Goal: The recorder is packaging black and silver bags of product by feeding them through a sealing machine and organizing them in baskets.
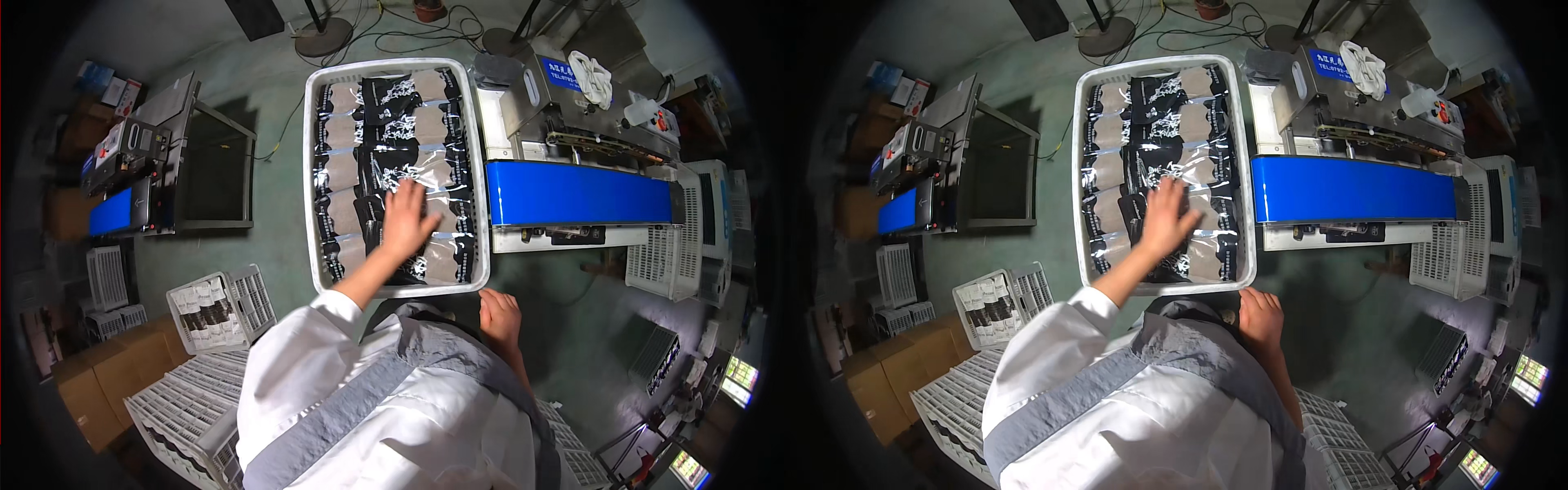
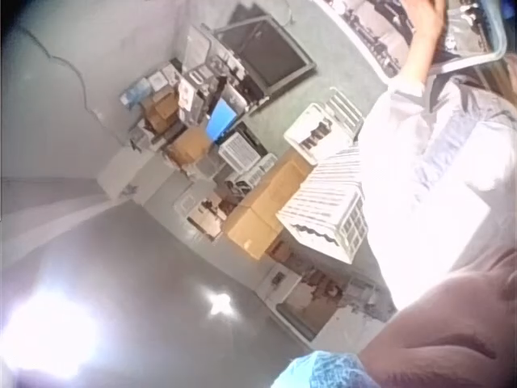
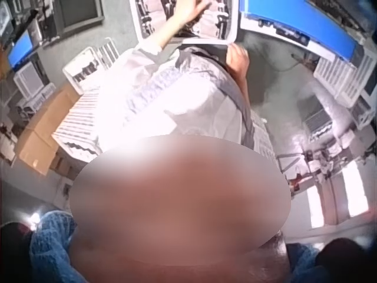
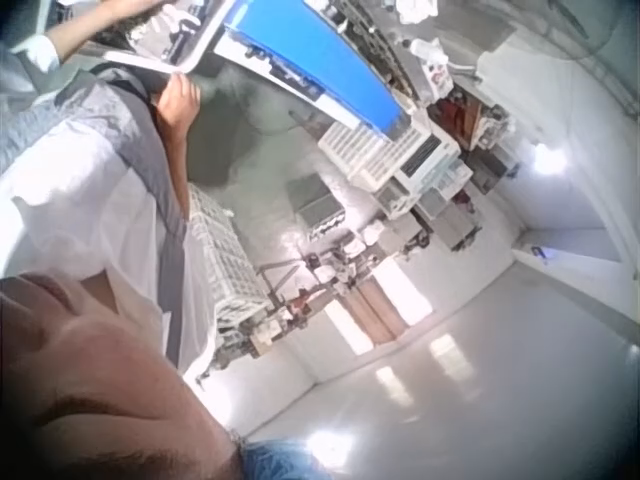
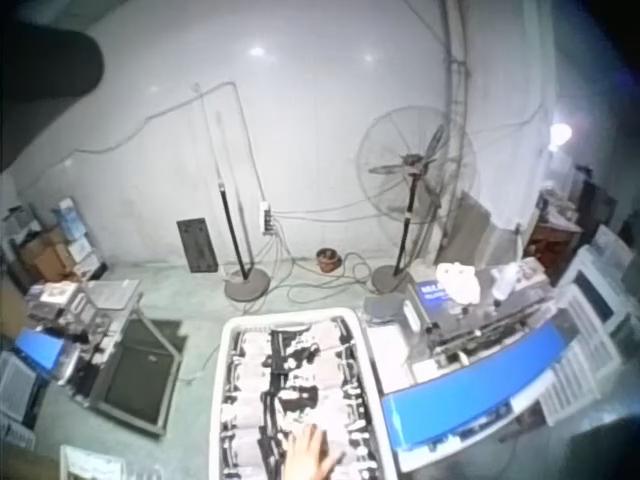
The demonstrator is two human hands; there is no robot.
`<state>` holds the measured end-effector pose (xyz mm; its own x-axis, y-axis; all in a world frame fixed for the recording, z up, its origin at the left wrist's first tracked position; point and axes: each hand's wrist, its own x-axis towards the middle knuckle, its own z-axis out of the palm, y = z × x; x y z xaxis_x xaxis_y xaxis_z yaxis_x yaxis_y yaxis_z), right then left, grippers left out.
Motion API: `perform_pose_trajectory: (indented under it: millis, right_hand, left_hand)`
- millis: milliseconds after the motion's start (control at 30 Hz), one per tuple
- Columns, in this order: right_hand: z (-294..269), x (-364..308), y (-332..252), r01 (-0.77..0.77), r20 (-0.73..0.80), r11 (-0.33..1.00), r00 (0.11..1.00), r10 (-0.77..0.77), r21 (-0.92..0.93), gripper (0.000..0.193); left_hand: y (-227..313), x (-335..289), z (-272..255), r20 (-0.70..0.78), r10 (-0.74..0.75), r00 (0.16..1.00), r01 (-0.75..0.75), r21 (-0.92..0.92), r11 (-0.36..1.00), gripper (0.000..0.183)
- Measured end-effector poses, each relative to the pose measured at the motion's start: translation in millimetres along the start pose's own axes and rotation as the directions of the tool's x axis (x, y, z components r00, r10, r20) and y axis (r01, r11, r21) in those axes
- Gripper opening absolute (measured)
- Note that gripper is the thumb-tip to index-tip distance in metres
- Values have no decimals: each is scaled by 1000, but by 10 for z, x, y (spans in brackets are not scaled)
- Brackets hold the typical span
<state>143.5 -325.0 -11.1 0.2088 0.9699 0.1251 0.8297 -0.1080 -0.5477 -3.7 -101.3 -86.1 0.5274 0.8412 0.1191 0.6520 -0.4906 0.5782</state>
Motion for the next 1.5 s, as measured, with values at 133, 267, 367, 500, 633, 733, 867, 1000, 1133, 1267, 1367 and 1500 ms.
perform_pose_trajectory:
  millis: [133, 267, 367, 500, 633, 733, 867, 1000, 1133, 1267, 1367, 1500]
  right_hand:
    - [-57, -45, -31, -6, 26, 1000, 1000, 5, 17, 22]
    - [-123, 15, -100, 19, -6, 1000, 1000, -19, 13, 22]
    - [-128, -31, -96, 18, -5, 1000, 1000, -18, 9, 22]
    - [-144, -151, -78, -37, -4, 999, 999, 37, 0, 22]
    - [-146, -237, -79, -73, -11, 997, 997, 73, 2, 22]
    - [-119, -258, -62, -52, -27, 999, 998, 53, 14, 22]
    - [-108, -262, -80, -65, -36, 998, 997, 65, 7, 20]
    - [-89, -270, -110, -88, -23, 996, 996, 88, -5, 19]
    - [-14, -242, -126, -118, -3, 993, 993, 118, -23, 19]
    - [90, -123, -177, -27, 41, 1000, 999, 27, 0, 19]
    - [155, -8, -244, 7, 85, 1000, 996, -6, -11, 19]
    - [258, 147, -351, 121, 148, 993, 982, -121, 5, 18]
  left_hand:
    - [96, -291, 383, 16, 20, 1000, -22, 145, 989, 81]
    - [76, -257, 412, 0, 16, 1000, -16, 143, 990, 83]
    - [180, -329, 399, -2, -57, 998, 57, 133, 989, 83]
    - [273, -421, 472, 32, -33, 999, 26, 191, 981, 82]
    - [278, -417, 517, -6, -9, 1000, 10, 199, 980, 80]
    - [311, -402, 461, 33, -71, 997, 65, 155, 986, 81]
    - [319, -190, 468, 12, -98, 995, 94, 167, 981, 86]
    - [268, 48, 470, 92, -90, 992, 67, 222, 973, 95]
    - [187, 112, 540, 122, -59, 991, 31, 220, 975, 99]
    - [89, 220, 441, 153, 85, 985, -112, 175, 978, 95]
    - [-4, 358, 442, 151, 217, 964, -237, 129, 963, 86]
    - [-10, 394, 383, 91, 261, 961, -262, 5, 965, 75]
